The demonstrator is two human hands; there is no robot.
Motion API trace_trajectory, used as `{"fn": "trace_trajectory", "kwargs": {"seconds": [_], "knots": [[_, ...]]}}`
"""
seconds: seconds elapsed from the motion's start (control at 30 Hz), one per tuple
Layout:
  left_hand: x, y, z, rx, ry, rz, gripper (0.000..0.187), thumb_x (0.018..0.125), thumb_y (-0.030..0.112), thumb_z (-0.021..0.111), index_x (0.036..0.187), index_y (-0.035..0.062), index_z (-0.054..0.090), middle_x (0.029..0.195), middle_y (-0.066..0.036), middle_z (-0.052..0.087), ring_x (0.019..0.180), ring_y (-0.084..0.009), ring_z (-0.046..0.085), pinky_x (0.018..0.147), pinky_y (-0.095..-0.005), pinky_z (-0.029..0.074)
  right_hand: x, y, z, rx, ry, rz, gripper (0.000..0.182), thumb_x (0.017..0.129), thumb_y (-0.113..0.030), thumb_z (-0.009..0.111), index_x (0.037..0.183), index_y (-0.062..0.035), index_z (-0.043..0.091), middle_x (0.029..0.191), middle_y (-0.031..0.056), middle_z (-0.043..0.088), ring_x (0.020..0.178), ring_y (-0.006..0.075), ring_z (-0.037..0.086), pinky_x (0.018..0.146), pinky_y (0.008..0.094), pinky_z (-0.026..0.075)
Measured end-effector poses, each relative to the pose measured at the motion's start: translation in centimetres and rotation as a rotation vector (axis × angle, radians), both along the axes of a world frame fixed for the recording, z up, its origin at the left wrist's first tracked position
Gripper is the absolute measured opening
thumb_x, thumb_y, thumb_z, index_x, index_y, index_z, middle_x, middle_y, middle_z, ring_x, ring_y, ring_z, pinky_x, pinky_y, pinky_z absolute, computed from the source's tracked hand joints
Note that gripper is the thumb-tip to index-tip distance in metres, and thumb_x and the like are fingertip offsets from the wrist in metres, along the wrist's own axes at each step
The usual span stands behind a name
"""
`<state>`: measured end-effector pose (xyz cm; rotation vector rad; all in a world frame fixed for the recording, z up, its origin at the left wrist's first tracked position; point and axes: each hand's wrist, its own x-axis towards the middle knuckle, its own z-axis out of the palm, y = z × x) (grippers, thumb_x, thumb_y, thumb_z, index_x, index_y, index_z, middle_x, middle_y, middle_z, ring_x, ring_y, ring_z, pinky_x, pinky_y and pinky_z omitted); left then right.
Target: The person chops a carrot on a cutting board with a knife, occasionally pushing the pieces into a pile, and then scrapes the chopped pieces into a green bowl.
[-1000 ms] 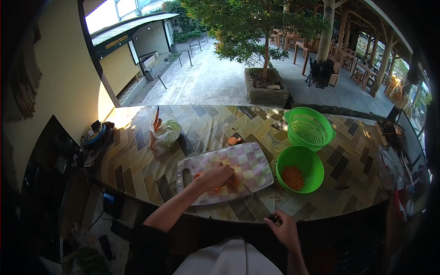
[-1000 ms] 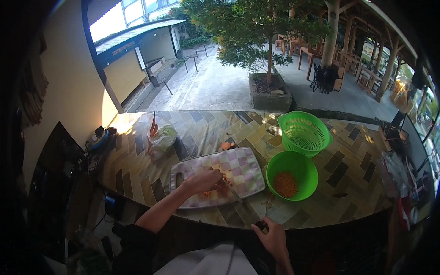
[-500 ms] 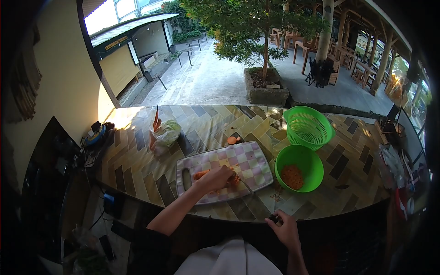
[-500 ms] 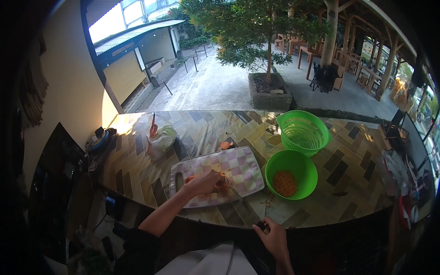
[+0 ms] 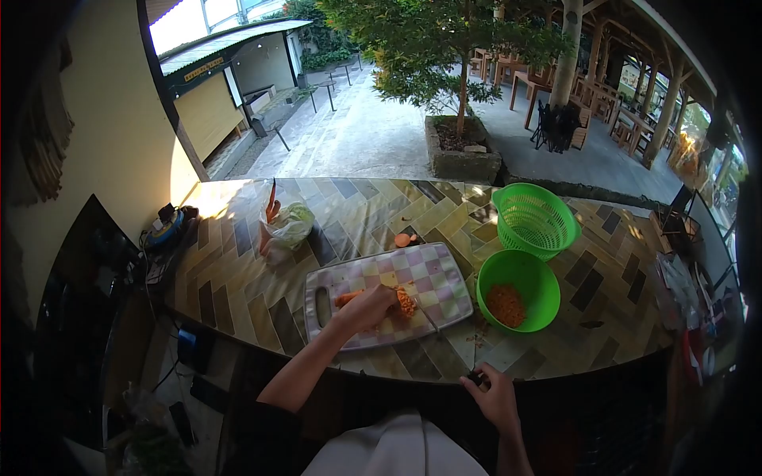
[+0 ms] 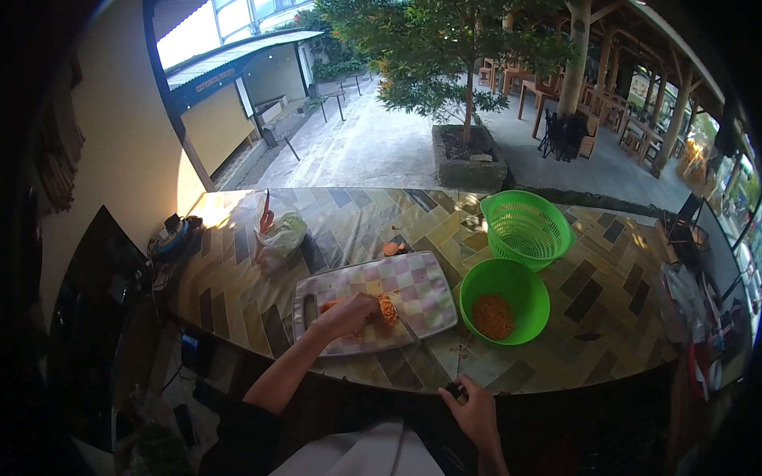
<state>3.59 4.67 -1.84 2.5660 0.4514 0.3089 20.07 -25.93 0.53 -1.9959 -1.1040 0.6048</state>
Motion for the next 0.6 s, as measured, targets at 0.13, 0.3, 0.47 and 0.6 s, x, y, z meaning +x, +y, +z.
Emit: {"fn": "trace_trajectory", "kwargs": {"seconds": [0.13, 0.3, 0.47, 0.6], "knots": [[0.4, -0.2, -0.3, 0.051, 0.023, -0.033, 0.012, 0.078, 0.005, 0.058, 0.075, -0.0050, 0.064, 0.081, -0.022, 0.065, 0.079, -0.0380, 0.066, 0.073, -0.0440, 0.051, -0.3, 0.0, 0.0, -0.012, 0.007, 0.005, 0.033, 0.083, -0.027, 0.078, 0.091, 0.0008, 0.061, 0.060, 0.0092, 0.051, 0.056, 0.0150, 0.045, 0.056, 0.0320, 0.040], [0.4, -0.6, 1.0, 0.095, 0.149, -0.061, 0.013, 0.079, 0.006, 0.058, 0.076, -0.0034, 0.066, 0.080, -0.021, 0.065, 0.081, -0.0360, 0.067, 0.074, -0.0434, 0.051, -0.5, -0.1, -0.2, -0.021, -0.003, 0.015, 0.033, 0.084, -0.028, 0.077, 0.092, 0.0008, 0.062, 0.062, 0.0114, 0.054, 0.057, 0.0196, 0.049, 0.057, 0.0339, 0.042], [-0.1, 1.0, -1.6, 0.056, 0.137, -0.108, 0.010, 0.084, 0.004, 0.057, 0.084, -0.0031, 0.064, 0.086, -0.017, 0.060, 0.085, -0.0337, 0.062, 0.080, -0.0413, 0.047, -0.2, -0.4, -0.1, -0.062, -0.011, 0.026, 0.036, 0.085, -0.032, 0.075, 0.094, 0.0010, 0.063, 0.069, 0.0171, 0.063, 0.063, 0.0300, 0.062, 0.061, 0.0376, 0.048], [-0.7, 0.1, -0.2, 0.017, 0.003, -0.095, 0.012, 0.087, 0.007, 0.060, 0.091, -0.0035, 0.065, 0.089, -0.016, 0.061, 0.087, -0.0341, 0.061, 0.081, -0.0409, 0.048, 0.0, -0.3, 0.4, -0.069, -0.002, 0.055, 0.034, 0.087, -0.031, 0.073, 0.095, 0.0019, 0.065, 0.071, 0.0189, 0.064, 0.063, 0.0308, 0.063, 0.061, 0.0381, 0.048]]}}
